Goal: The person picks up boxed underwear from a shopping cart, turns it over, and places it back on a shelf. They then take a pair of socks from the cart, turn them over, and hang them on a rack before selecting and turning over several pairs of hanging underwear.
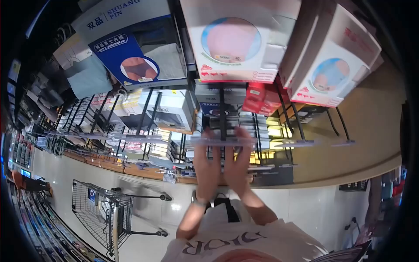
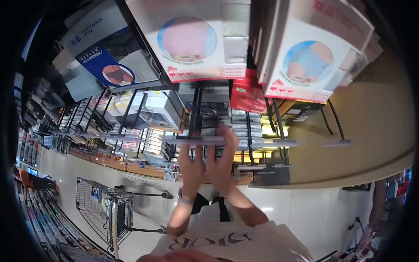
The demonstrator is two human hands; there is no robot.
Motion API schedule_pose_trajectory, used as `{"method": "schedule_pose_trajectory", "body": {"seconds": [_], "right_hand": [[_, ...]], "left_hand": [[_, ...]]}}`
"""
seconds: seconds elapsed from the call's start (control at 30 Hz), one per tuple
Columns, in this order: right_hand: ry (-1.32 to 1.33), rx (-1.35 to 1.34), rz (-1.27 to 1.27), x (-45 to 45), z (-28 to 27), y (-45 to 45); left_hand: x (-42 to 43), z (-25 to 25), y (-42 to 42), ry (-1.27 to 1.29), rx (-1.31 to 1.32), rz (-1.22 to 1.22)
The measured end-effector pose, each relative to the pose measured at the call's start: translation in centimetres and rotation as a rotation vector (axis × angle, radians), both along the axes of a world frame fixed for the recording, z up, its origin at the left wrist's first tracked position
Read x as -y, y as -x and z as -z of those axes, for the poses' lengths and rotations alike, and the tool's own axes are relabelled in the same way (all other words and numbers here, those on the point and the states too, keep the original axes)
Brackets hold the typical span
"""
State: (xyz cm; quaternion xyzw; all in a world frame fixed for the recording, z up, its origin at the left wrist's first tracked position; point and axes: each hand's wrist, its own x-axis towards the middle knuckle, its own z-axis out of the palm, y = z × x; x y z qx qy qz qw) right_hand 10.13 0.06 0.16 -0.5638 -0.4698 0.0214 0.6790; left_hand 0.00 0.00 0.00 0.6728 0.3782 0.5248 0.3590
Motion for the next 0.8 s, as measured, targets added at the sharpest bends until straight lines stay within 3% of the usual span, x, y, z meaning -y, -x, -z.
{"method": "schedule_pose_trajectory", "body": {"seconds": [0.07, 0.13, 0.2, 0.33, 0.4, 0.47, 0.53, 0.57, 0.6, 0.7, 0.77, 0.8], "right_hand": [[-0.032, 0.048, -0.216, 4.5, 1.4, 2.2], [0.067, 0.131, -0.348, 7.9, 3.1, 5.7], [0.149, 0.115, -0.452, 10.0, 5.8, 8.2], [0.455, -0.119, -0.613, 16.1, 9.9, 12.7], [0.573, -0.084, -0.586, 18.0, 11.1, 14.4], [0.604, -0.044, -0.545, 19.9, 12.4, 16.5], [0.55, -0.005, -0.492, 21.2, 13.7, 19.3], [0.557, -0.109, -0.494, 21.8, 14.1, 21.3], [0.564, -0.212, -0.49, 22.3, 14.4, 23.2], [0.538, -0.641, -0.532, 25.3, 14.4, 28.6], [0.473, -0.967, -0.582, 26.5, 12.7, 29.7], [0.415, -1.153, -0.595, 26.6, 10.5, 30.0]], "left_hand": [[2.0, 1.0, 1.5, -0.162, 0.04, 0.058], [7.7, 4.7, 6.5, 0.357, -0.084, -0.022], [9.1, 5.1, 10.9, 0.156, -0.247, -0.014], [13.3, 11.0, 26.3, 0.102, -0.54, -0.348], [15.0, 12.4, 34.6, 0.203, -0.786, -0.717], [16.0, 16.0, 44.0, 0.285, -0.999, -0.901], [16.7, 18.5, 50.7, 0.305, -1.169, -0.869], [17.2, 19.1, 52.6, 0.321, -1.275, -0.885], [17.2, 20.5, 55.2, 0.246, -1.22, -0.826], [17.3, 20.7, 59.4, 0.341, -1.062, -0.831], [16.7, 22.1, 62.5, 0.628, -0.876, -0.678], [16.8, 20.5, 62.0, 0.482, -1.027, -0.693]]}}
